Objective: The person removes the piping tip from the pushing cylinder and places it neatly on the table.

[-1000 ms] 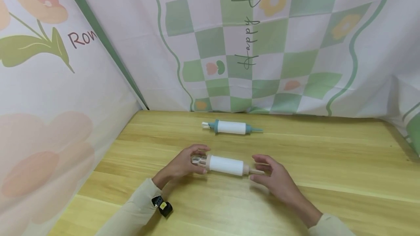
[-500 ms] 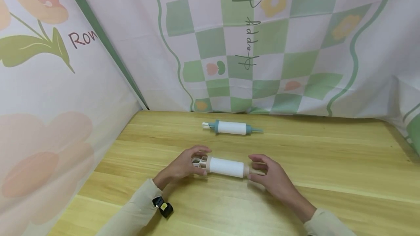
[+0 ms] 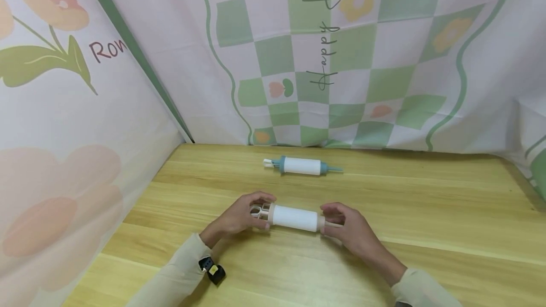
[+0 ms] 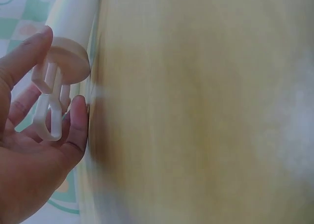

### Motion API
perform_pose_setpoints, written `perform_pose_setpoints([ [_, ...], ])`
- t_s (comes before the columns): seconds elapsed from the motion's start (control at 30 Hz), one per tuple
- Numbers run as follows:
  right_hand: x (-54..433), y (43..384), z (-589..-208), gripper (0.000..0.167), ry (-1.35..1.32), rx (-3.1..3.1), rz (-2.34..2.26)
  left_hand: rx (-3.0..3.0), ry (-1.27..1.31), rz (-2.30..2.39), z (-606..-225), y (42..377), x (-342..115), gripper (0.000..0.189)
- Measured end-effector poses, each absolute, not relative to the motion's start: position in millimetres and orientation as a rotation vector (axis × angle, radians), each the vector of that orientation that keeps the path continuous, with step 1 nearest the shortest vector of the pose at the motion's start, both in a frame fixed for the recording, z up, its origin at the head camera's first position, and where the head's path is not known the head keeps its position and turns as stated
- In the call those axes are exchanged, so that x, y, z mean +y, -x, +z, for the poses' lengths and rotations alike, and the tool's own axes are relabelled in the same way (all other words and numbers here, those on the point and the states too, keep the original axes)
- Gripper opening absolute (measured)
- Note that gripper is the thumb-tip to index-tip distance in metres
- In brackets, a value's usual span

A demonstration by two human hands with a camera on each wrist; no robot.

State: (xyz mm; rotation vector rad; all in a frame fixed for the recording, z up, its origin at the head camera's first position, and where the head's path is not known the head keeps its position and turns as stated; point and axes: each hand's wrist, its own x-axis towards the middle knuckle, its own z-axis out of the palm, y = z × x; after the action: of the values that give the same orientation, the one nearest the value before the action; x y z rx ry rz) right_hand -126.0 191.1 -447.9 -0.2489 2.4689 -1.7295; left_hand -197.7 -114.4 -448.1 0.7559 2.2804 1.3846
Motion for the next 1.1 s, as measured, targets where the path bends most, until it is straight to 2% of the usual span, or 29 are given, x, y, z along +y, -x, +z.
perform_pose_setpoints([
  [1.1, 190.4, 118.3, -439.5, 0.039, 0.166, 2.534, -1.676, 2.262, -0.77, 1.437, -444.5, 191.8, -117.1, 0.051],
])
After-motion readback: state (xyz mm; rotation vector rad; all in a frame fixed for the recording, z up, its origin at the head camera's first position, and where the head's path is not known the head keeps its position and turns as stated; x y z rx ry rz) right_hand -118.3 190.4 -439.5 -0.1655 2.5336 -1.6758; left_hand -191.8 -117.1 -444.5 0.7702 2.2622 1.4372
